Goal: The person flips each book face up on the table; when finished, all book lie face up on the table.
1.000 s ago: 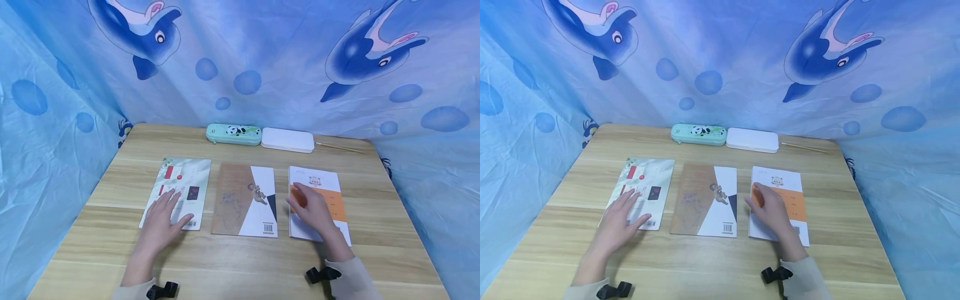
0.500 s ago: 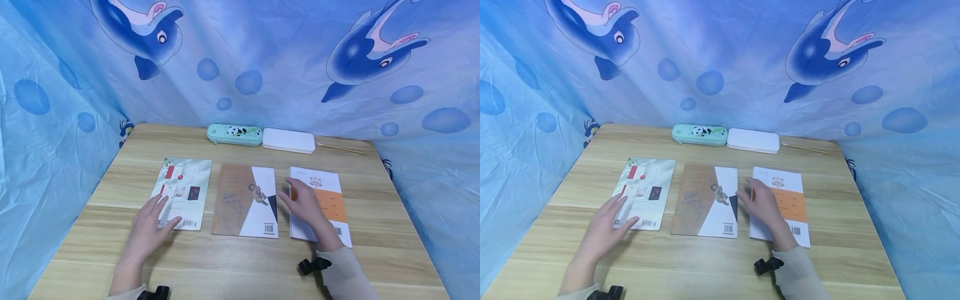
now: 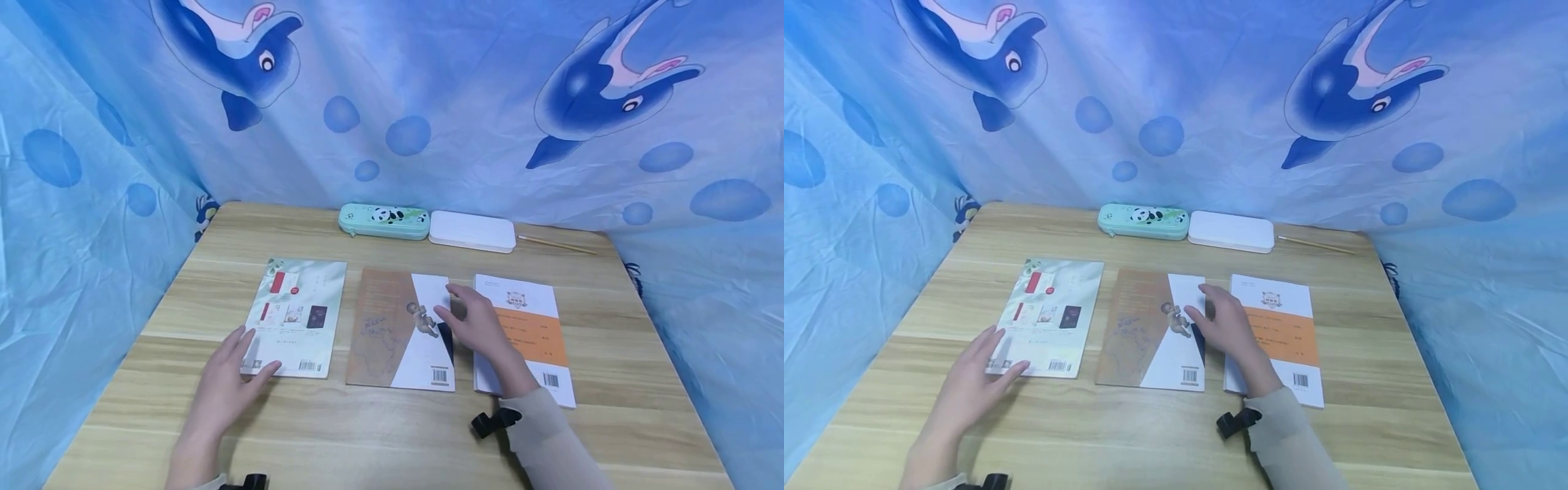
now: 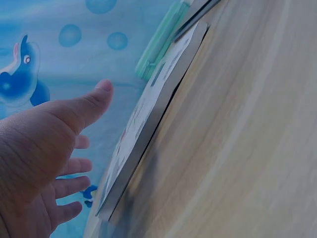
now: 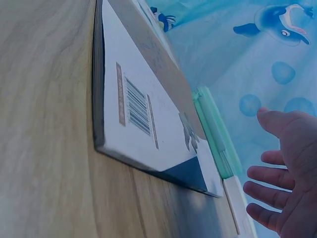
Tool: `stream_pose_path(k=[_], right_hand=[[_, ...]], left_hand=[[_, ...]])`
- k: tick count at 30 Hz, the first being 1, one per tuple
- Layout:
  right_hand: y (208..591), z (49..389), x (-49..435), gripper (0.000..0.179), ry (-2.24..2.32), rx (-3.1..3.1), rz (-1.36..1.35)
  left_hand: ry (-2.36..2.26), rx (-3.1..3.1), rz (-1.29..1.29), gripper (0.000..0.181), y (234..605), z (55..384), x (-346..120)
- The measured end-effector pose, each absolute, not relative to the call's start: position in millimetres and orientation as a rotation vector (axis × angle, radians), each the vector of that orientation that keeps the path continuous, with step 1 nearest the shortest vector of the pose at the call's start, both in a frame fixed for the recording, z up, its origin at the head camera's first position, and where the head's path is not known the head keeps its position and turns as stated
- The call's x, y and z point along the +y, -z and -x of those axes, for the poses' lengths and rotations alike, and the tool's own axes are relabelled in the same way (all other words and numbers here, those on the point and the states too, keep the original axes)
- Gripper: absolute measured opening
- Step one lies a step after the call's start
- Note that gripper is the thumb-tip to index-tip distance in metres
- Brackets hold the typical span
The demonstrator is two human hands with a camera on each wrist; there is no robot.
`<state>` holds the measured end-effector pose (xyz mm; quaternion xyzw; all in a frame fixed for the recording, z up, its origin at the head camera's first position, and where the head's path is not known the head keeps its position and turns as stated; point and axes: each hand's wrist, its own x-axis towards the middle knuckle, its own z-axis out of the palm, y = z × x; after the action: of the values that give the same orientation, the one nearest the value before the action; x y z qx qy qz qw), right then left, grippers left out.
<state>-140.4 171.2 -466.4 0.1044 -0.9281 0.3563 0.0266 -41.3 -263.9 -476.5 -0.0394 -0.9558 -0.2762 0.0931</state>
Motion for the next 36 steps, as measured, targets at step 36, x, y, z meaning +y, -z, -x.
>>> stream_pose_path(k=[36], right_hand=[[481, 190, 115, 0.054, -1.158, -2.895, -0.500]], left_hand=[[0.852, -2.783, -0.038, 0.074, 486, 23, -285]])
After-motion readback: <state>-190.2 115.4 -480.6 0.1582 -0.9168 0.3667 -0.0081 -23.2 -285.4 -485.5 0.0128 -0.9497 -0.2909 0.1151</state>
